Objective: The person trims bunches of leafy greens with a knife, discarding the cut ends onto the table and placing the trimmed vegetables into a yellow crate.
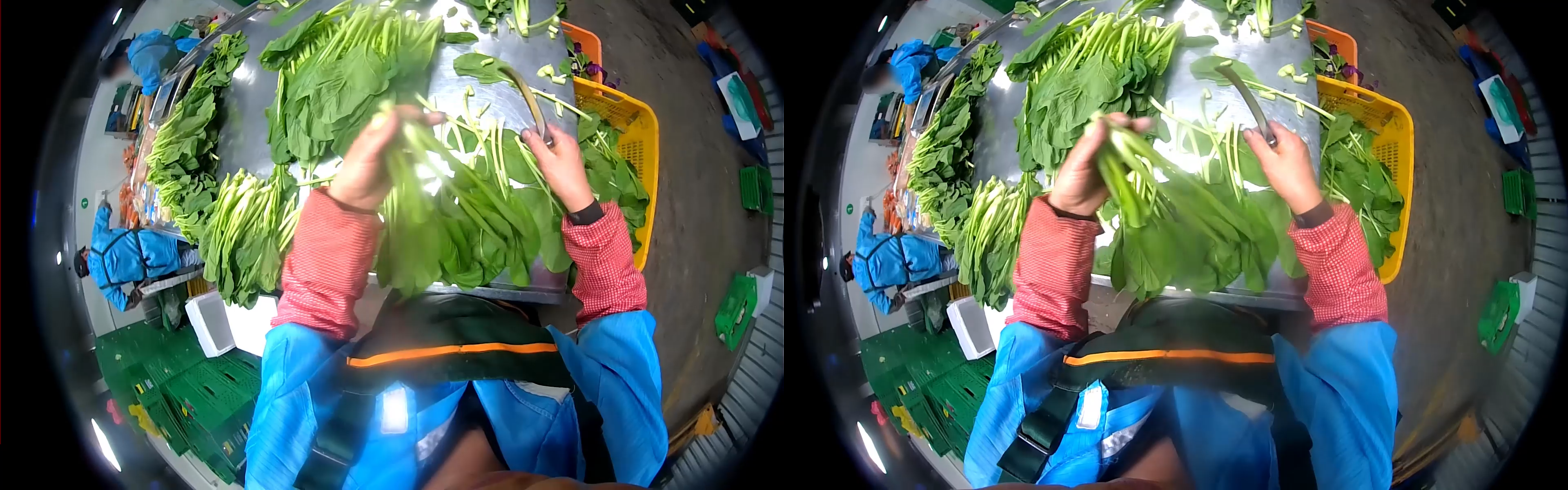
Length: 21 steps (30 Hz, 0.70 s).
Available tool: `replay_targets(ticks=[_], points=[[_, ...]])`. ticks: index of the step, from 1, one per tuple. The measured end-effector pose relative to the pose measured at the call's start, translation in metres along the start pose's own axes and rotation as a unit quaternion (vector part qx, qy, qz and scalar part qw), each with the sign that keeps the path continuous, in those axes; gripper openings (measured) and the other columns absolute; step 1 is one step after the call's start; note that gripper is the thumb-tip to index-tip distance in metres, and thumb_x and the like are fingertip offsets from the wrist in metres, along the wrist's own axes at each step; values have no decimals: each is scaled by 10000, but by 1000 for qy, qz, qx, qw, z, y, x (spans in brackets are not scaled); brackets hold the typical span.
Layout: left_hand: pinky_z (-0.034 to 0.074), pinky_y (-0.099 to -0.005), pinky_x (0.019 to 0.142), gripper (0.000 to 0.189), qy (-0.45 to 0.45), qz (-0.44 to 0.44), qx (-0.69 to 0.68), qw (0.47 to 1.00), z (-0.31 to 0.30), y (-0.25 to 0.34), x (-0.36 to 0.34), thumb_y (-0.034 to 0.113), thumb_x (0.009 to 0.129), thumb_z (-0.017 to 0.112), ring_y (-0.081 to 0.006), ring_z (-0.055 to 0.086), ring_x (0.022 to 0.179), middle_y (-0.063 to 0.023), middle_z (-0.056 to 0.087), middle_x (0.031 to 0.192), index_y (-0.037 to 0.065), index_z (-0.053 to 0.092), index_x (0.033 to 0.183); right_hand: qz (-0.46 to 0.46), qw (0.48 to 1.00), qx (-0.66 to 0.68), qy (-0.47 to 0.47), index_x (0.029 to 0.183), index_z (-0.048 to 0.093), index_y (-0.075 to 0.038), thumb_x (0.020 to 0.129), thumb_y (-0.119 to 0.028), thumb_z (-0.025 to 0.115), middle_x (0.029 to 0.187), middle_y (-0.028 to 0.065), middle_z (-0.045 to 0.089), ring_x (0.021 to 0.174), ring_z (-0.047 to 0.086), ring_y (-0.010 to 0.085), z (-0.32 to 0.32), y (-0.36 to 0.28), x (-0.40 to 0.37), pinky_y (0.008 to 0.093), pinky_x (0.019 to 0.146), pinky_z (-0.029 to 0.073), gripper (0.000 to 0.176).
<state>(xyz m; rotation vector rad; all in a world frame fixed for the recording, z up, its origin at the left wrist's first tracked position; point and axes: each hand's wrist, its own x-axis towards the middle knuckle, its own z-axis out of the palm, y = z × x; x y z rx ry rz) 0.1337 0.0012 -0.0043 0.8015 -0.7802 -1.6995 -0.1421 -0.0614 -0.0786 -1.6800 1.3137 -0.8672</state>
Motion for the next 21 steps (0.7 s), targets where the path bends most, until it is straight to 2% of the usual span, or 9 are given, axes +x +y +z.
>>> replay_targets(ticks=[4, 6, 8, 10, 12, 13, 16, 18, 21], points=[[494, -448, 912, 301, 48, 36, -22, 998, -31, 43, -42, 396, 928, 571, -232, 614, 1049, -120, 655, 1089, 114, 618, 1021, 12, 996, -11, -85, 989, 652, -16, 871, -326, 640, 749, 125, 652, 658, 617, 216, 29, 18, -13, 333, 640, 482, 332], [520, -456, 882, 271, 47, 75, -69, 994, -24, 61, -64, 368, 935, 562, -246, 606, 1038, -109, 642, 987, 107, 585, 1002, 7, 993, 1, -120, 980, 651, 3, 891, -258, 638, 779, 57, 654, 685, 575, 128, 54, 8, -21, 280, 657, 472, 277], [535, -469, 870, 244, 9, 60, -58, 996, -48, 79, -81, 335, 935, 560, -258, 596, 1004, -88, 586, 927, 101, 546, 1005, 14, 986, 2, -167, 985, 636, 16, 877, -262, 660, 799, 69, 665, 666, 580, 123, 86, 12, -23, 275, 634, 479, 299], [547, -452, 868, 284, 73, 54, 25, 996, -43, 89, -88, 335, 904, 610, -201, 569, 896, -42, 495, 904, 99, 498, 1014, 6, 981, 14, -194, 978, 651, -16, 845, -346, 663, 807, 160, 671, 657, 634, 255, 120, 15, -19, 354, 641, 501, 356], [536, -469, 880, 314, 127, 36, 53, 990, -50, 83, -91, 335, 873, 644, -203, 565, 898, -46, 499, 917, 100, 500, 1025, 13, 986, 7, -164, 972, 635, 5, 842, -372, 665, 811, 180, 667, 701, 648, 287, 152, 12, -16, 376, 665, 505, 400], [534, -450, 857, 319, 124, 6, 79, 989, -59, 79, -92, 324, 855, 659, -202, 558, 906, -46, 500, 932, 113, 504, 1036, -11, 992, 17, -125, 986, 621, 30, 837, -413, 663, 831, 208, 664, 764, 657, 331, 167, 14, -13, 395, 701, 508, 470], [490, -266, 662, 210, 225, -65, 205, 950, -81, 42, -88, 219, 841, 695, -126, 563, 704, 7, 565, 783, 101, 557, 946, 76, 979, -61, -176, 986, 616, 56, 826, -422, 660, 854, 234, 663, 813, 656, 366, 196, 22, 0, 404, 735, 507, 505], [455, -230, 606, 191, 296, -103, 218, 924, -70, 17, -80, 123, 805, 731, -94, 543, 621, 26, 594, 740, 82, 597, 934, 76, 984, 18, -161, 957, 625, 37, 823, -347, 664, 824, 190, 666, 755, 649, 295, 205, 32, 4, 370, 712, 501, 409], [458, -215, 634, 360, 270, -133, 252, 920, -72, -12, -72, 111, 806, 737, -76, 574, 738, -1, 639, 904, 36, 601, 1131, 50, 984, 98, -138, 961, 626, 8, 826, -246, 649, 782, 125, 650, 680, 598, 193, 179, 4, -7, 329, 677, 484, 289]])
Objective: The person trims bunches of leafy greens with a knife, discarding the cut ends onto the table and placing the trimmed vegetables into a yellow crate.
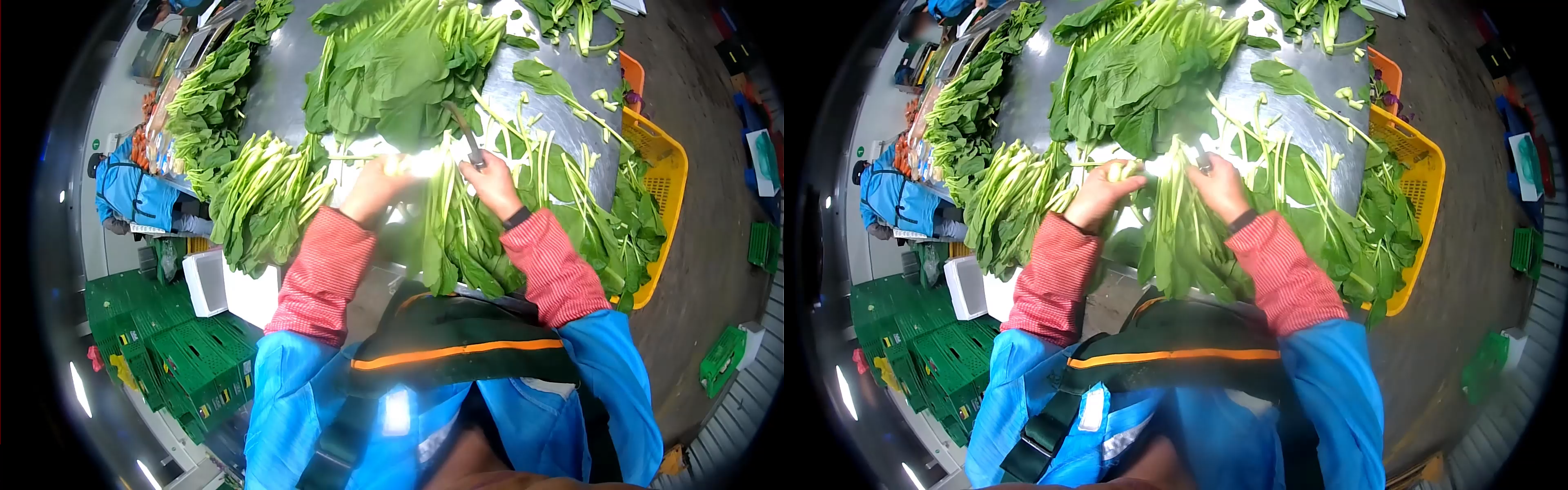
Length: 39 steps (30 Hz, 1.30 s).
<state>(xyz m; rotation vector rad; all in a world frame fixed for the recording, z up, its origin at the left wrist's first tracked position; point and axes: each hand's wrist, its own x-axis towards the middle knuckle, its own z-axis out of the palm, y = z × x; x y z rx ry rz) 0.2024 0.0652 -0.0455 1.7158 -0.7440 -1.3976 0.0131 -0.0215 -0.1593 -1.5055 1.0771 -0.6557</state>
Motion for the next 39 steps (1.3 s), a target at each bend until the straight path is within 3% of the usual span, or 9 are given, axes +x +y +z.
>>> replay_targets(ticks=[6, 14, 20, 24, 29, 31, 35, 37, 39], points=[[498, -233, 802, 482, -71, 82, 22, 994, 39, -23, 30, 70, 808, 728, -95, 610, 891, -33, 647, 1049, -9, 545, 1247, -107, 994, -4, 8, 1015, 622, 14, 851, -204, 641, 794, 108, 643, 649, 580, 144, -46, -58, -39, 295, 623, 472, 274], [493, -226, 720, 386, -132, 61, 3, 989, 82, 26, -5, 54, 776, 751, -81, 596, 803, -9, 640, 944, 11, 595, 1127, -280, 858, -423, 79, 817, 536, -105, 793, -192, 648, 799, 77, 592, 684, 625, 258, -115, -64, -55, 374, 564, 495, 144], [501, -231, 701, 385, -150, 60, -64, 985, 90, 24, -4, 9, 775, 738, -87, 603, 808, -11, 636, 949, 52, 565, 1116, -76, 943, -284, 153, 963, 642, -53, 865, -212, 640, 789, 89, 664, 662, 638, 250, -137, -40, -65, 330, 590, 492, 187], [500, -213, 691, 356, -164, 72, 67, 981, 100, 20, 4, -8, 790, 715, -85, 610, 795, -5, 635, 939, 56, 562, 1106, -41, 998, 54, -13, 1070, 622, 18, 844, -168, 708, 813, -20, 590, 746, 533, 67, -107, -73, -66, 235, 673, 446, 304], [489, -212, 665, 288, -153, 71, 21, 985, 85, 26, 4, 47, 800, 724, -78, 606, 748, 5, 654, 901, 22, 613, 1065, -58, 990, 117, -63, 967, 613, -21, 850, -169, 689, 758, -46, 552, 633, 495, 38, -116, -67, -57, 200, 573, 424, 203], [482, -208, 652, 273, -66, 134, 244, 958, 71, 5, 27, 79, 808, 729, -82, 605, 715, 6, 665, 864, 6, 615, 1045, 87, 935, 309, -149, 986, 588, -34, 867, -164, 655, 712, -43, 531, 515, 463, 28, -138, -77, -63, 177, 459, 388, 188], [492, -238, 823, 615, 56, 349, 348, 868, 63, 5, 26, 143, 767, 783, -120, 589, 955, -83, 602, 1141, 4, 507, 1299, -16, 997, 66, -20, 877, 628, -13, 844, -238, 703, 692, -13, 572, 551, 505, 57, -139, -99, -52, 222, 493, 401, 239], [479, -259, 897, 771, -68, 205, 127, 968, 62, 27, 18, 129, 748, 798, -143, 559, 1064, -92, 531, 1251, -1, 397, 1393, -69, 997, -15, -11, 866, 651, -6, 832, -250, 713, 684, -3, 590, 585, 519, 60, -127, -101, -42, 231, 525, 416, 254], [492, -253, 863, 706, -161, 157, -29, 974, 72, 54, -5, 98, 763, 778, -125, 583, 992, -61, 578, 1162, -7, 425, 1365, -88, 996, -7, -18, 902, 678, -6, 822, -257, 714, 668, 8, 598, 587, 513, 56, -103, -113, -37, 231, 530, 417, 266]])
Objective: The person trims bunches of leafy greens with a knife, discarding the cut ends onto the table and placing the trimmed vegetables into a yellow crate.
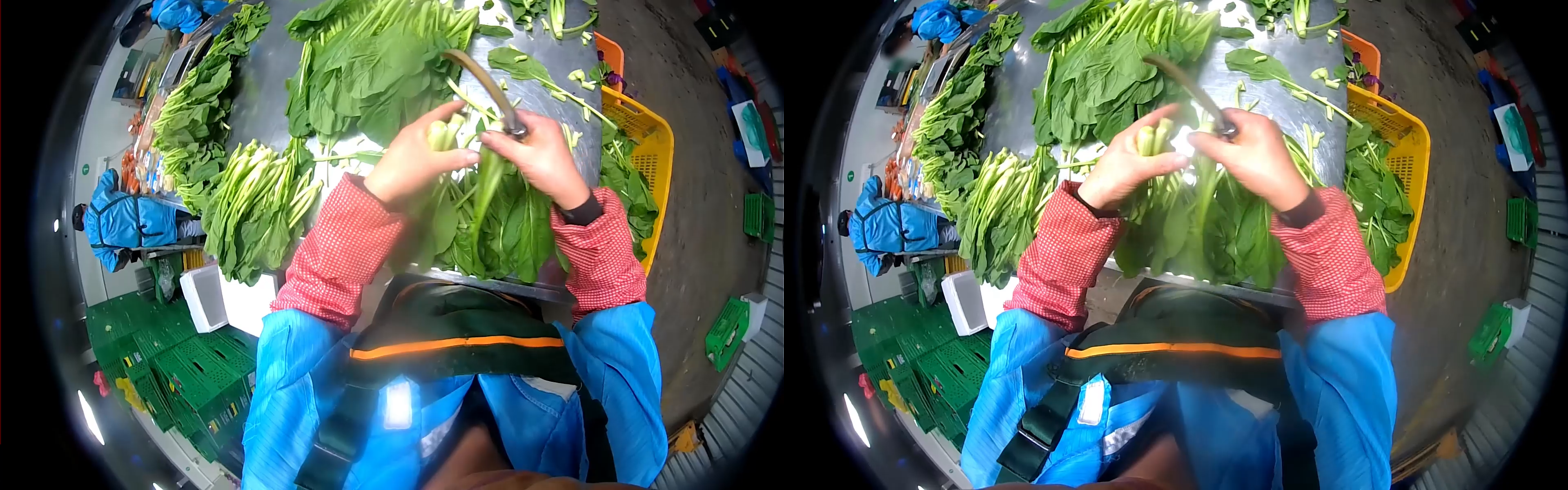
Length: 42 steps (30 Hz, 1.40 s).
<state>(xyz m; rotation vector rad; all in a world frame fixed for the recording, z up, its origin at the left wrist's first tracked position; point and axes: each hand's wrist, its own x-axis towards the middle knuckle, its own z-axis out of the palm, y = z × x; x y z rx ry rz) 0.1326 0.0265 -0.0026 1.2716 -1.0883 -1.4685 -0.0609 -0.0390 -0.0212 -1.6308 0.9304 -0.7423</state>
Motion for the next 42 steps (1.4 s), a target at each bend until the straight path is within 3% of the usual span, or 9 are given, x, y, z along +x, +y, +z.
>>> replay_targets(ticks=[2, 6, 10, 13, 18, 22, 28, 35, 42], points=[[495, -234, 830, 622, -77, -45, -56, 994, 0, 6, -1, 67, 770, 762, -107, 599, 922, -30, 615, 1063, -9, 468, 1314, -21, 998, 66, -9, 923, 681, -3, 822, -259, 711, 673, 6, 604, 588, 513, 52, 21, -13, 6, 231, 524, 414, 277], [505, -263, 814, 458, -18, -51, 4, 999, -33, 22, -21, 108, 826, 708, -149, 632, 898, -46, 640, 980, 8, 517, 1230, 61, 983, 171, -7, 888, 663, 4, 896, -163, 638, 674, -20, 594, 552, 511, 65, 19, -10, 15, 212, 498, 406, 169], [508, -280, 749, 405, 83, -2, 32, 996, -98, 67, -60, 105, 823, 675, -153, 610, 817, -40, 611, 919, 25, 529, 1192, 52, 998, -33, 20, 922, 647, 3, 883, -260, 654, 671, 22, 607, 583, 539, 101, 34, 31, 18, 274, 555, 447, 266], [501, -268, 758, 344, 191, 64, 242, 949, -148, 96, -78, 114, 820, 686, -143, 618, 835, -25, 635, 956, 46, 580, 1141, 11, 996, -86, -13, 898, 646, -4, 857, -293, 662, 707, 114, 640, 608, 602, 212, 65, 72, 19, 336, 589, 467, 292], [505, -395, 699, 344, 312, 154, 721, 599, -238, 96, -88, 159, 766, 683, -316, 627, 857, -97, 627, 938, 161, 591, 1097, 21, 979, -199, -48, 826, 621, -24, 835, -307, 663, 680, 188, 611, 649, 613, 366, 106, 78, 26, 427, 577, 465, 286], [476, -439, 679, 387, 347, 67, 812, 465, -310, 39, -91, 207, 734, 722, -294, 614, 788, -80, 579, 842, 185, 575, 1091, -20, 983, -176, -43, 845, 616, -15, 844, -298, 653, 713, 210, 614, 693, 605, 402, 117, 81, 27, 445, 601, 465, 286], [260, -598, 1064, 1050, 351, -279, 656, 607, -349, -54, -103, 667, 682, 696, -294, 381, 1297, -168, 398, 1359, 221, 193, 1489, 24, 978, -200, -50, 891, 628, -20, 860, -275, 635, 690, 195, 617, 622, 605, 365, 118, 77, 29, 405, 569, 462, 257], [398, -474, 967, 842, 435, 25, 715, 547, -349, -49, -103, 510, 704, 757, -321, 490, 1149, -181, 503, 1238, 105, 425, 1363, 3, 937, -347, -39, 944, 594, 8, 790, -455, 694, 754, 219, 646, 685, 623, 402, 143, 77, 39, 459, 606, 492, 498], [519, -356, 802, 410, 269, 130, 499, 813, -243, -67, -67, 231, 802, 732, -265, 634, 920, -153, 647, 1052, 31, 614, 1140, 23, 933, -358, -24, 826, 568, 7, 767, -293, 667, 710, 212, 627, 661, 607, 404, 147, 98, 41, 451, 584, 475, 321]])
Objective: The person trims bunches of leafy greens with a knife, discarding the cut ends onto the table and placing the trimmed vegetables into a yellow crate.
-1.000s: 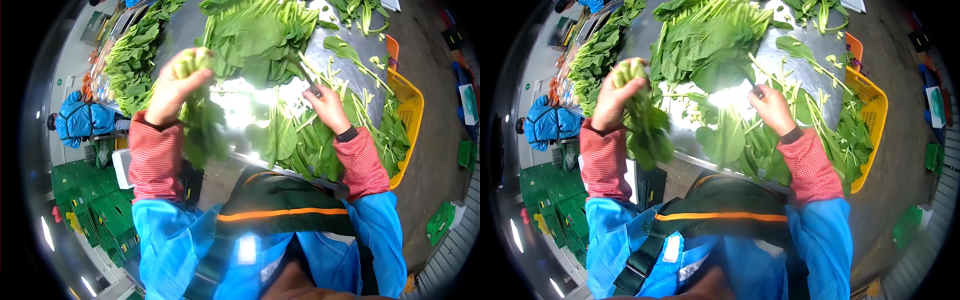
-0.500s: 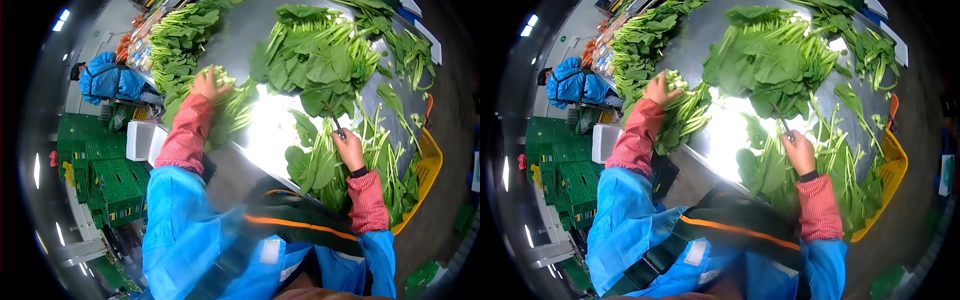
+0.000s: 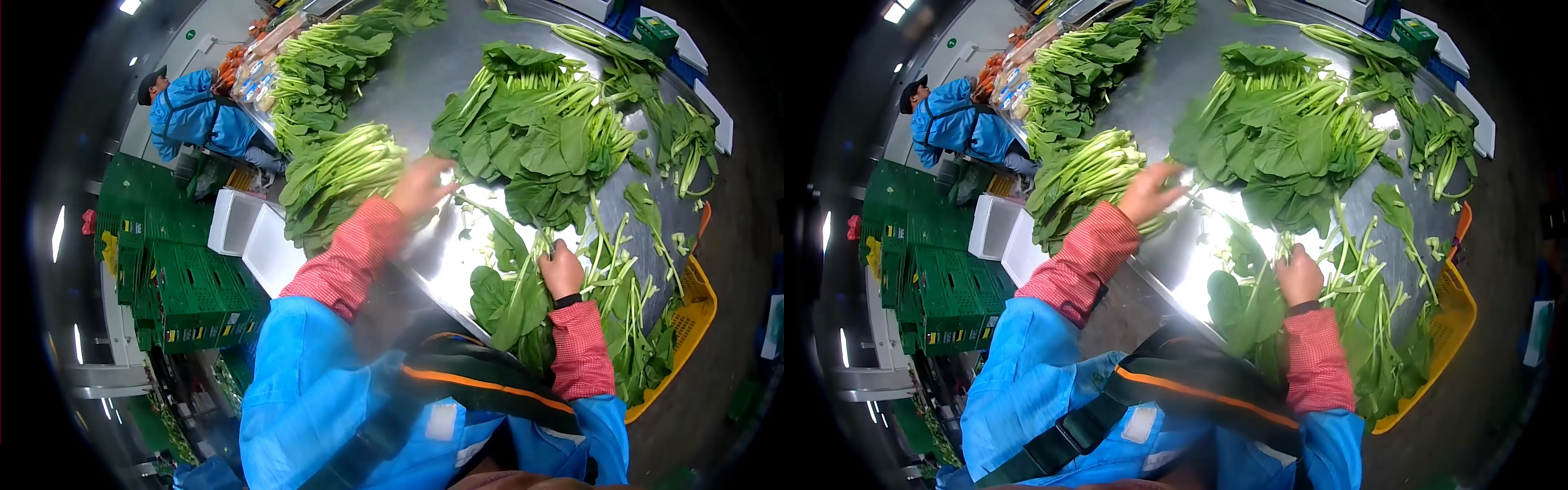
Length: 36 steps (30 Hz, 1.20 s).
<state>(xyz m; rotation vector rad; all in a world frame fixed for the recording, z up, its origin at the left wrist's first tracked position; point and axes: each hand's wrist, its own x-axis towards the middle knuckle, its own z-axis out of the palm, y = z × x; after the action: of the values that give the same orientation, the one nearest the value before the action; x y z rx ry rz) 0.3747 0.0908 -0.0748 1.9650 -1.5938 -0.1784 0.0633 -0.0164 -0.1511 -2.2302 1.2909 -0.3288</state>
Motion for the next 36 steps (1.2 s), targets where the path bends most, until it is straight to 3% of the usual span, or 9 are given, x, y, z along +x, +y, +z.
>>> replay_targets(ticks=[4, 9, 12, 16, 21, 25, 29, 33, 36], points=[[517, -318, 807, 317, -129, -78, -198, 969, 37, 64, -15, 201, 851, 683, -201, 663, 843, -115, 693, 956, 21, 638, 1107, 24, 982, 186, -4, 811, 564, 8, 761, -210, 626, 666, 168, 594, 574, 560, 301, -18, 38, -4, 388, 565, 445, 232], [492, -271, 855, 367, -223, -194, -377, 878, 82, 136, -18, 182, 890, 649, -127, 616, 967, -72, 662, 1078, 16, 589, 1211, 19, 934, 355, 29, 975, 603, 43, 820, -146, 622, 762, 52, 614, 691, 528, 108, -70, 42, -35, 275, 650, 452, 245], [486, -285, 870, 419, -221, -184, -465, 837, 107, 170, -14, 199, 901, 641, -127, 593, 1021, -60, 642, 1112, 5, 542, 1259, 30, 897, 440, 27, 980, 612, 21, 827, -112, 628, 806, 22, 621, 728, 543, 83, -91, 33, -54, 252, 679, 457, 204], [486, -308, 868, 426, -234, -229, -557, 763, 127, 206, -6, 222, 895, 653, -115, 579, 1021, -49, 634, 1101, 1, 545, 1244, 9, 929, 366, 48, 976, 612, 36, 840, -126, 628, 791, 79, 620, 720, 566, 122, -96, 36, -72, 277, 683, 466, 212], [446, -219, 721, 256, -266, -248, -525, 770, 131, 225, -7, 190, 875, 676, -52, 574, 846, 36, 665, 950, 45, 659, 1085, 10, 966, 238, 97, 938, 647, -18, 875, -249, 643, 763, 145, 656, 630, 629, 252, -138, 51, -78, 333, 588, 474, 240], [436, -195, 694, 194, -263, -223, -499, 795, 123, 250, -4, 174, 869, 683, -31, 552, 764, 38, 669, 883, 39, 700, 1008, -148, 977, 15, 152, 842, 623, -70, 843, -174, 645, 759, 107, 646, 642, 624, 303, -165, 51, -75, 383, 554, 481, 106], [425, -185, 640, 222, -252, -190, -499, 807, 111, 253, 8, 190, 853, 709, -35, 533, 692, 33, 657, 823, 22, 694, 998, -47, 991, -53, 115, 861, 632, -66, 877, -297, 618, 709, 117, 643, 633, 634, 294, -153, 98, -64, 377, 569, 499, 232], [429, -187, 644, 217, -243, -200, -501, 806, 116, 246, 14, 196, 867, 696, -42, 542, 705, 27, 653, 833, 19, 681, 991, -11, 965, 239, 109, 999, 661, -41, 849, -329, 670, 755, 127, 659, 631, 624, 206, -165, 72, -70, 330, 601, 475, 324], [434, -191, 659, 203, -243, -151, -516, 808, 122, 248, 16, 190, 876, 685, -46, 548, 720, 22, 655, 832, 15, 679, 978, -48, 952, 299, -31, 1006, 658, -35, 826, -305, 692, 802, 93, 663, 653, 610, 167, -167, 50, -63, 314, 614, 474, 326]])
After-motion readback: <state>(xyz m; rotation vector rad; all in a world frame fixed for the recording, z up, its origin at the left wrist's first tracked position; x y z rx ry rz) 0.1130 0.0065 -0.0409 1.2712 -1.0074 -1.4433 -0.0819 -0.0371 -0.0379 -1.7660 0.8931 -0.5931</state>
